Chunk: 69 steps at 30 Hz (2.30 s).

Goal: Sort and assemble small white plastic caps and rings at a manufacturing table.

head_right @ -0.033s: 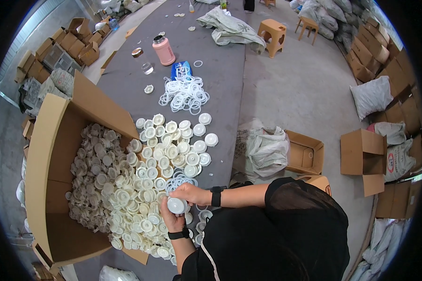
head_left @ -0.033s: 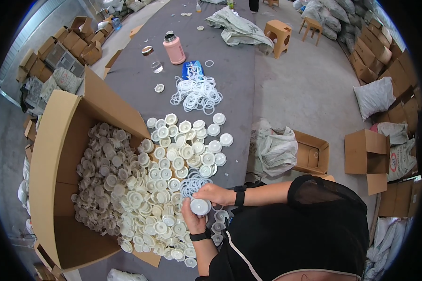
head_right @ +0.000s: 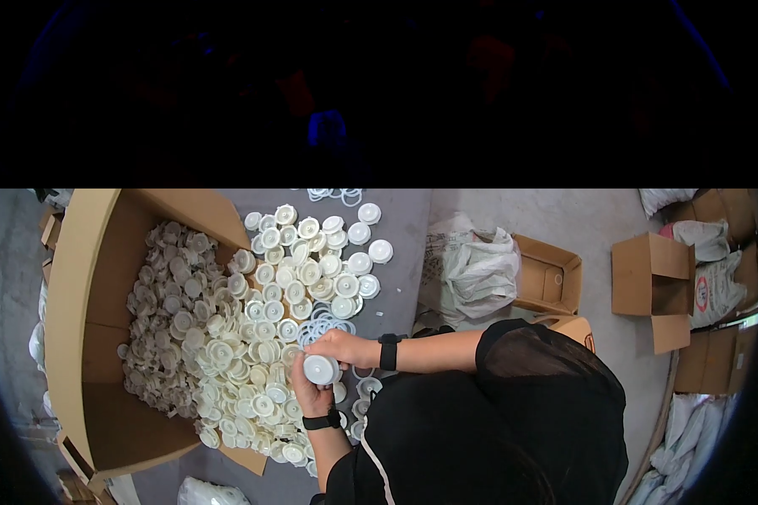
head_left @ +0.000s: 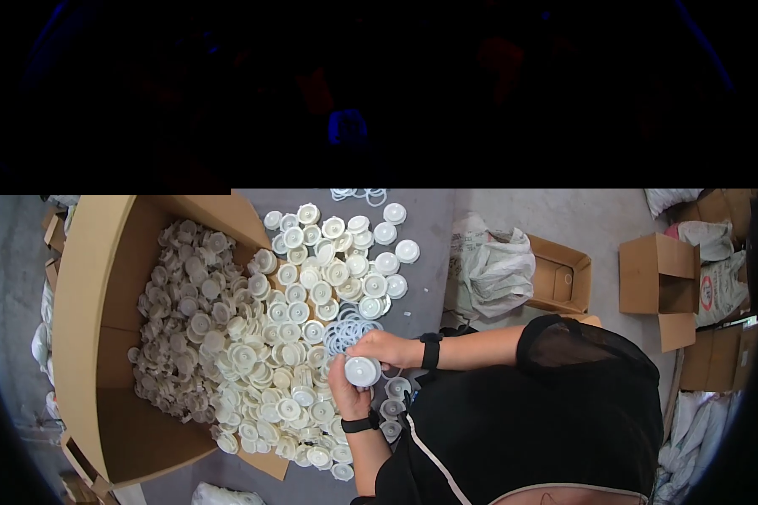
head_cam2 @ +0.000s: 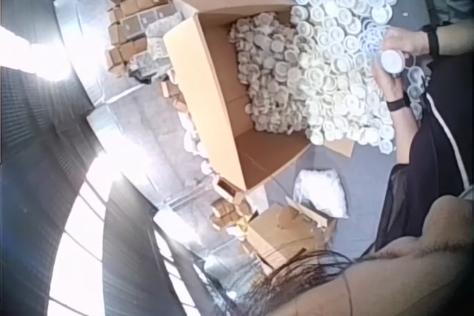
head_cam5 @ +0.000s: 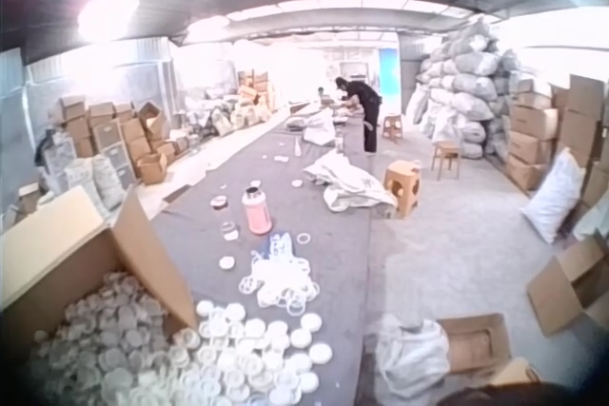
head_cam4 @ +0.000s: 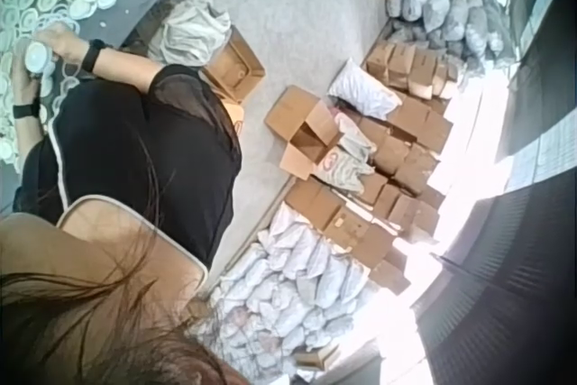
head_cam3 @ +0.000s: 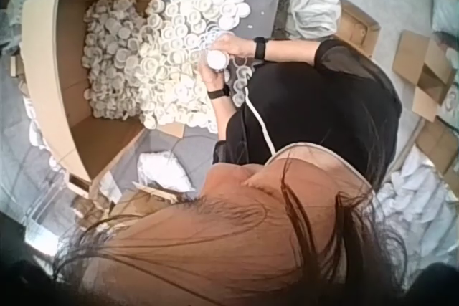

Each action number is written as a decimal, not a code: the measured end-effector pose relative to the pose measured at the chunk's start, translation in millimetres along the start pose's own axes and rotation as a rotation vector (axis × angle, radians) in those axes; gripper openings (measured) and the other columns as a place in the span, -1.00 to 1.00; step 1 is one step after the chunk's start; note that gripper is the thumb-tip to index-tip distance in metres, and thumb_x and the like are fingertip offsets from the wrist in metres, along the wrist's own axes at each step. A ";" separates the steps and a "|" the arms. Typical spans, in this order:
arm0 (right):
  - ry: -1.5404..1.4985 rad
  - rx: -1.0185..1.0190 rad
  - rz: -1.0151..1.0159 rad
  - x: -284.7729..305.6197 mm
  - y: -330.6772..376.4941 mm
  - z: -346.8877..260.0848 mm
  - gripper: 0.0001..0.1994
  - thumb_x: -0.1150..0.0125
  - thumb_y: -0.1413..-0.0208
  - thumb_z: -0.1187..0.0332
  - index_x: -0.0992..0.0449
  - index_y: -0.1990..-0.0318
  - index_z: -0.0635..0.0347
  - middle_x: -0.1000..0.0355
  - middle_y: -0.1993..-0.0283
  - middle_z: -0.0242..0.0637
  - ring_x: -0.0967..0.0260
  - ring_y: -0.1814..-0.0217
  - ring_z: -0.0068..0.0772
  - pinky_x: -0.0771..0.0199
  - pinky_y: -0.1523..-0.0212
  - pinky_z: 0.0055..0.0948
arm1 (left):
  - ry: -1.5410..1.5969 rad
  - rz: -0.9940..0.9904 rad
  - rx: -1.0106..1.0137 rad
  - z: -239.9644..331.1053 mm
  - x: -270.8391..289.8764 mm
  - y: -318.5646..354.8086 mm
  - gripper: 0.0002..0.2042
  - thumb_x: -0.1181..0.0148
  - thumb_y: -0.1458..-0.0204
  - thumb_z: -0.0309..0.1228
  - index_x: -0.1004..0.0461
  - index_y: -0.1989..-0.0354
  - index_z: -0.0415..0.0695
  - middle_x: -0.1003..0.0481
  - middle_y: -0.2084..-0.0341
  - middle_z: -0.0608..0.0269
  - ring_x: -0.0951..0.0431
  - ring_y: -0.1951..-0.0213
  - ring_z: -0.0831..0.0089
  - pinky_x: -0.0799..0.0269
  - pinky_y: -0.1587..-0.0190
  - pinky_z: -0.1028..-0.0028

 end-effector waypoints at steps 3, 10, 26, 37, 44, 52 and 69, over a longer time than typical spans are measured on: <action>0.024 -0.171 -0.027 14.1 -11.2 16.6 -0.67 0.06 -0.01 0.15 -0.39 0.67 0.11 -0.20 0.79 -0.53 -0.01 0.84 -0.76 0.06 0.85 -0.73 | -0.229 0.014 -0.044 4.0 -6.1 -1.4 -0.85 0.02 0.02 -0.40 -0.34 0.60 -0.12 -0.31 0.73 0.44 -0.26 0.74 0.69 -0.10 0.72 0.69; -0.142 -0.492 -0.125 28.7 -24.3 68.3 -0.73 0.06 0.04 0.17 -0.31 0.67 0.05 -0.13 0.82 -0.52 0.02 0.84 -0.67 0.13 0.83 -0.66 | -0.619 0.006 -0.248 6.3 39.1 -25.6 -0.84 0.00 0.02 -0.36 -0.38 0.54 -0.16 -0.35 0.73 0.38 -0.31 0.71 0.65 -0.20 0.69 0.65; -0.034 -0.100 0.443 119.8 -68.7 18.6 -0.75 0.01 0.07 0.22 -0.40 0.34 0.23 -0.39 0.41 -0.33 -0.27 0.59 -0.57 -0.27 0.60 -0.63 | -1.894 0.551 -0.859 79.8 77.2 -22.5 -0.82 -0.17 0.40 -0.42 -0.41 0.55 -0.21 -0.35 0.33 0.07 -0.29 0.20 0.14 -0.13 0.12 0.20; 0.271 -0.380 -0.035 32.9 -76.6 104.0 -0.73 0.05 0.07 0.24 -0.42 0.29 0.23 -0.39 0.41 -0.34 -0.30 0.58 -0.57 -0.29 0.61 -0.63 | -1.785 0.481 -0.827 70.2 73.0 -38.9 -0.87 -0.15 0.44 -0.43 -0.34 0.68 -0.15 -0.35 0.52 0.17 -0.31 0.32 0.19 -0.17 0.23 0.26; 0.238 -0.428 -0.073 38.1 -83.9 101.5 -0.73 0.11 0.01 0.24 -0.41 0.24 0.19 -0.39 0.37 -0.39 -0.29 0.53 -0.63 -0.29 0.54 -0.66 | -1.762 0.461 -0.664 76.1 92.8 -46.6 -0.76 -0.18 0.44 -0.45 -0.33 0.50 -0.15 -0.32 0.46 0.15 -0.28 0.26 0.23 -0.10 0.12 0.26; 0.201 -0.470 -0.101 27.4 -92.7 100.9 -0.72 0.11 0.00 0.21 -0.41 0.23 0.17 -0.40 0.38 -0.38 -0.29 0.53 -0.62 -0.27 0.53 -0.66 | -1.819 0.475 -0.828 78.7 81.0 -44.2 -0.74 -0.18 0.44 -0.45 -0.34 0.48 -0.18 -0.31 0.34 0.09 -0.29 0.24 0.14 -0.13 0.13 0.26; 0.023 -0.221 0.249 74.3 -78.6 81.6 -0.72 -0.08 0.06 0.28 -0.31 0.23 0.26 -0.29 0.53 -0.46 -0.20 0.61 -0.69 -0.18 0.64 -0.70 | -1.227 0.102 -0.430 28.3 52.5 -97.5 -0.86 -0.08 0.12 -0.41 -0.43 0.44 -0.24 -0.39 0.55 0.22 -0.39 0.52 0.47 -0.29 0.43 0.55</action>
Point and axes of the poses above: each hand's wrist, its own y-axis away from the middle knuckle, its own x-axis out of the back of the hand, z = x × y, the point moved 6 cm from there along -y, towards the middle knuckle
